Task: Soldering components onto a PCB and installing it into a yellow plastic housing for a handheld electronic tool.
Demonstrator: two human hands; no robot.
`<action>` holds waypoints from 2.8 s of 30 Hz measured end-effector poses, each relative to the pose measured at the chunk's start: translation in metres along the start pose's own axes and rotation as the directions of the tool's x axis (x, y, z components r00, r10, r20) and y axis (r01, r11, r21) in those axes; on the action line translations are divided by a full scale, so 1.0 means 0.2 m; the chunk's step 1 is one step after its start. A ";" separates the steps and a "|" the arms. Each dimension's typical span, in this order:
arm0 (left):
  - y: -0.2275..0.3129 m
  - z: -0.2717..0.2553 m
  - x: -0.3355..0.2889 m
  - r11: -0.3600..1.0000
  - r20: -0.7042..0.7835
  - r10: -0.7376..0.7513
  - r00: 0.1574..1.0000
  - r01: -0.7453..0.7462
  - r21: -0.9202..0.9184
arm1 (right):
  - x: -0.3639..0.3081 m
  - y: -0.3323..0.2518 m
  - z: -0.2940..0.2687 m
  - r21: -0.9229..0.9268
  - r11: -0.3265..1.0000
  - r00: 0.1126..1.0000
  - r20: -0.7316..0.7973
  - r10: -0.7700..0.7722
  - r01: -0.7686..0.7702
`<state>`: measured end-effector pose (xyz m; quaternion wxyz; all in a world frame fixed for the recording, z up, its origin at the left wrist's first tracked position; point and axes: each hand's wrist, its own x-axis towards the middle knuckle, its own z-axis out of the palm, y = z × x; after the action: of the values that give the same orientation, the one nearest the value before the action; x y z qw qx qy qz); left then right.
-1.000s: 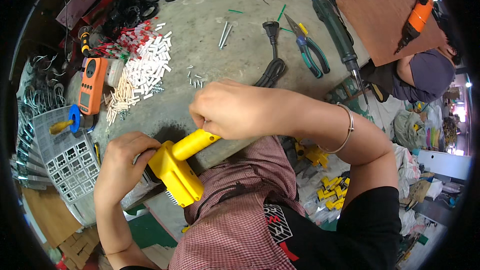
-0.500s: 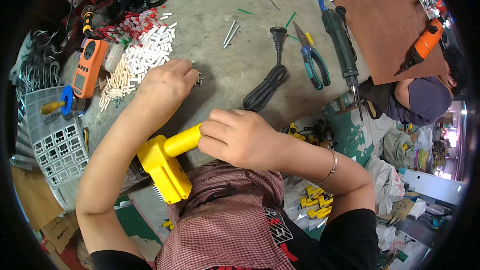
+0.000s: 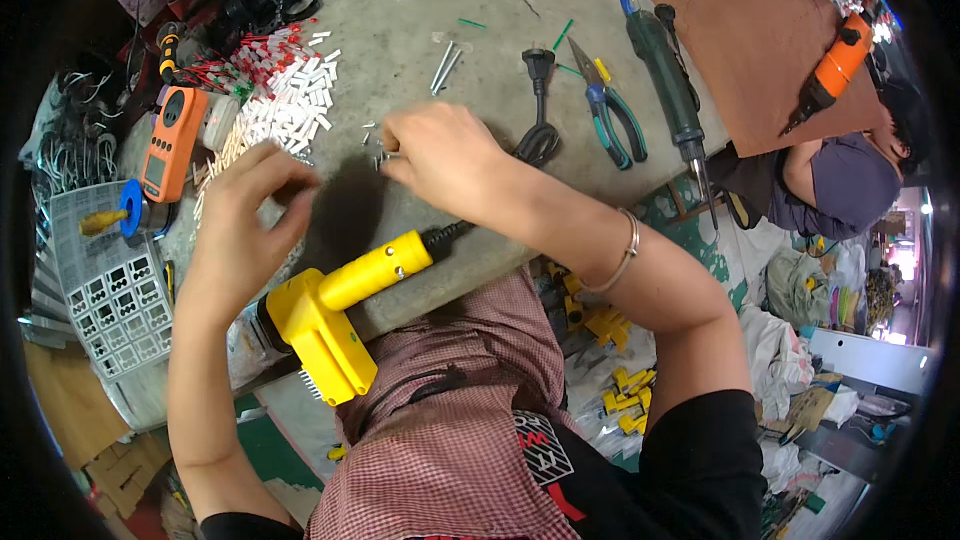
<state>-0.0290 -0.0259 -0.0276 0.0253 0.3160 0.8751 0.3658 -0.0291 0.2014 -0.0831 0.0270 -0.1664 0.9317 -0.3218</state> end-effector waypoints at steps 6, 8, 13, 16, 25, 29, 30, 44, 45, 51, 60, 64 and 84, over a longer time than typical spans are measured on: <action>0.14 -0.16 -0.45 0.990 0.123 -0.095 0.988 0.107 -0.096 | 0.00 0.01 -0.02 -0.107 0.994 0.998 0.055 -0.012 0.018; 0.20 -0.13 -0.59 0.964 0.158 -0.168 0.973 0.195 -0.179 | -0.05 -0.11 -0.08 0.106 0.994 0.999 0.035 -0.010 0.006; 0.24 -0.01 -0.77 0.964 0.108 -0.173 0.979 0.191 -0.183 | -0.39 -0.51 -0.01 0.297 0.878 0.865 0.230 -0.447 0.375; 0.22 0.04 -0.79 0.984 0.017 -0.116 0.993 0.117 -0.133 | -0.47 -0.54 0.07 0.246 0.861 0.813 0.292 -0.503 0.445; 0.22 0.06 -0.83 0.982 -0.035 -0.155 0.987 0.150 -0.115 | -0.41 -0.47 0.08 0.144 0.835 0.836 0.074 -0.544 0.531; 0.21 0.05 -0.82 0.977 -0.104 -0.180 0.978 0.165 -0.138 | -0.05 -0.06 -0.17 -0.026 0.981 0.973 -0.141 0.184 -0.190; 0.21 0.05 -0.81 0.977 -0.135 -0.186 0.973 0.169 -0.130 | 0.02 0.07 -0.19 -0.212 0.958 0.963 -0.229 0.143 -0.192; 0.25 0.24 -0.23 0.936 -0.007 0.084 0.996 -0.077 0.344 | 0.28 0.25 -0.22 -0.578 0.731 0.918 0.091 -0.385 0.364; 0.24 0.28 -0.20 0.925 0.026 0.093 0.995 -0.096 0.368 | 0.24 0.25 -0.23 -0.499 0.801 0.912 -0.048 -0.407 0.331; 0.19 0.29 -0.23 0.923 0.094 0.042 0.995 -0.074 0.377 | -0.07 -0.08 -0.35 0.332 0.943 0.994 -0.103 0.023 0.013; 0.24 0.13 -0.26 0.944 -0.152 0.322 0.934 -0.305 0.127 | -0.36 -0.26 -0.17 0.897 0.083 0.898 0.422 0.124 -0.433; 0.32 0.02 -0.31 0.916 -0.274 0.387 0.880 -0.334 0.222 | -0.41 -0.34 -0.05 0.895 -0.144 0.904 0.427 -0.001 -0.423; 0.05 0.14 -0.28 0.905 0.029 0.290 0.956 -0.284 0.316 | -0.55 -0.45 0.43 0.971 0.239 0.886 -0.121 0.448 0.011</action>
<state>0.0294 -0.0351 -0.0521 -0.0881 0.4379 0.8664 0.2232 0.1145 0.1199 -0.1022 -0.0120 0.0841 0.5472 -0.8327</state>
